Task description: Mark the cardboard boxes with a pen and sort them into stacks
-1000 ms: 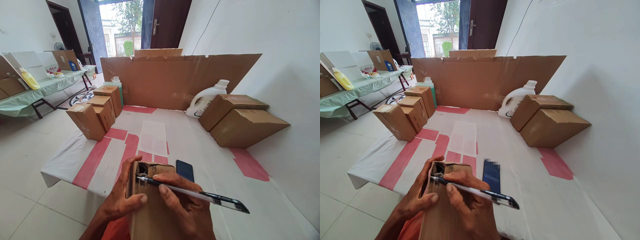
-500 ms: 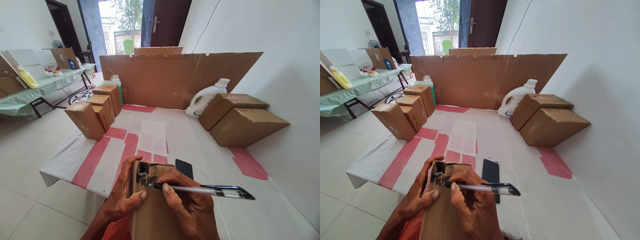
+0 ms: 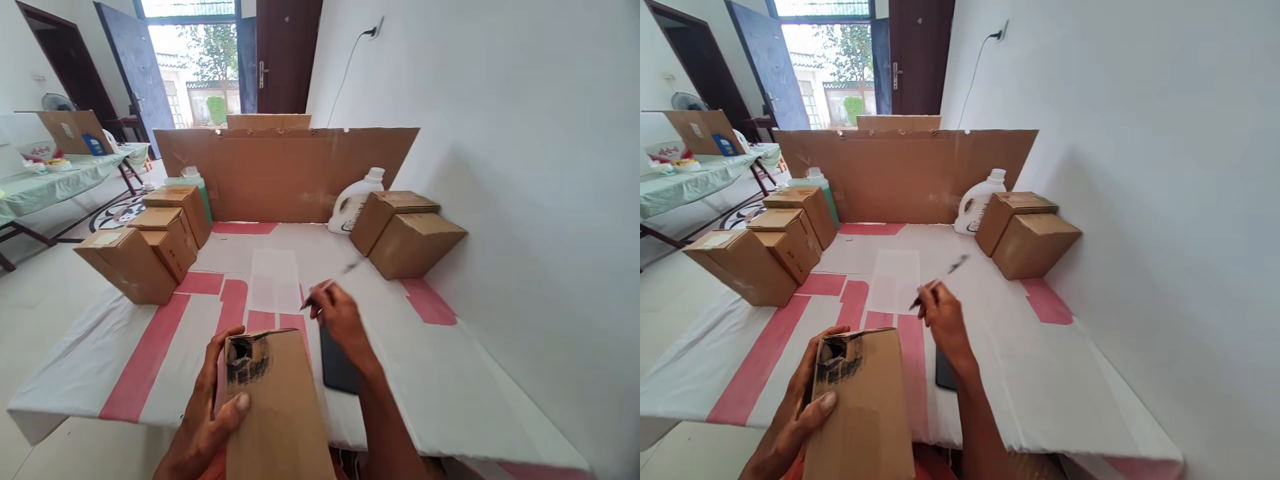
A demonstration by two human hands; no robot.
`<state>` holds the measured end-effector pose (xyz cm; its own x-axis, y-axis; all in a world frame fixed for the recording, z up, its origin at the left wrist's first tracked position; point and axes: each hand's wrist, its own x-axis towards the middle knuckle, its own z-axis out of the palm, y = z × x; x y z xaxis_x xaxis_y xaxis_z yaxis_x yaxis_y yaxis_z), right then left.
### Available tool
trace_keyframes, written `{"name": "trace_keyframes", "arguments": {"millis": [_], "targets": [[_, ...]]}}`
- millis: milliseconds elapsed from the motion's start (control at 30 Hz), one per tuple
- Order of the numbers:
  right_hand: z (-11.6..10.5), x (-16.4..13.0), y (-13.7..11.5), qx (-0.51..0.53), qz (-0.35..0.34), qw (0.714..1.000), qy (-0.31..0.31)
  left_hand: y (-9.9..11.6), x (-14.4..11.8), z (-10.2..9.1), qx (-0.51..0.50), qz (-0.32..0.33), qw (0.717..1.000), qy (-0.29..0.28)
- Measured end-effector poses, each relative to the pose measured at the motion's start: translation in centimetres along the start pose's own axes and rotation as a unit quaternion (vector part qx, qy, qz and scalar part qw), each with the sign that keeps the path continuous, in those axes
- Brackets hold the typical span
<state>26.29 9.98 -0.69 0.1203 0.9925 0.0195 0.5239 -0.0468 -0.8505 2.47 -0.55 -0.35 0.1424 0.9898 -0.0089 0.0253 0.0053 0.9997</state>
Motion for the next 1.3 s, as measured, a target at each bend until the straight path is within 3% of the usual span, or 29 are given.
{"name": "trace_keyframes", "arguments": {"millis": [167, 333, 467, 700, 900, 1033, 1100, 1167, 1233, 1267, 1300], "targets": [[4.5, -0.4, 4.6, -0.172, 0.098, 0.976, -0.088, 0.3, 0.1, 0.2, 0.004, -0.009, 1.0, 0.025], [6.9, -1.6, 5.5, -0.263, 0.142, 0.948, -0.113, 0.5, 0.1, 0.4, 0.018, -0.012, 0.999, 0.042], [5.7, -2.6, 6.0, -0.291, 0.145, 0.942, -0.088, 0.3, 0.0, 0.3, 0.011, -0.014, 0.999, 0.035], [2.1, -7.3, 8.9, -0.314, 0.216, 0.923, 0.053, 0.1, 0.0, 0.5, -0.02, -0.003, 0.999, 0.049], [1.7, -7.0, 10.9, -0.167, 0.23, 0.957, 0.067, 0.1, -0.2, 0.4, -0.013, -0.002, 1.0, 0.021], [1.6, -7.4, 11.5, -0.014, 0.189, 0.981, 0.043, -0.2, -0.5, 0.1, 0.002, 0.008, 1.0, 0.021], [1.1, -8.6, 11.1, 0.096, 0.179, 0.979, 0.025, -0.3, -0.6, 0.1, -0.008, 0.007, 1.0, 0.023], [0.0, -10.0, 9.7, 0.273, 0.194, 0.942, 0.01, -0.3, -0.7, 0.2, -0.02, 0.003, 1.0, 0.02], [-1.6, -11.6, 7.4, 0.433, 0.206, 0.877, 0.017, -0.3, -0.7, 0.3, -0.023, 0.003, 1.0, 0.015], [-2.4, -12.3, 5.9, 0.476, 0.206, 0.855, 0.028, -0.3, -0.7, 0.4, -0.023, 0.006, 1.0, 0.011], [-3.2, -13.0, 4.3, 0.488, 0.2, 0.849, 0.038, -0.3, -0.7, 0.4, -0.022, 0.008, 1.0, 0.007]]}}
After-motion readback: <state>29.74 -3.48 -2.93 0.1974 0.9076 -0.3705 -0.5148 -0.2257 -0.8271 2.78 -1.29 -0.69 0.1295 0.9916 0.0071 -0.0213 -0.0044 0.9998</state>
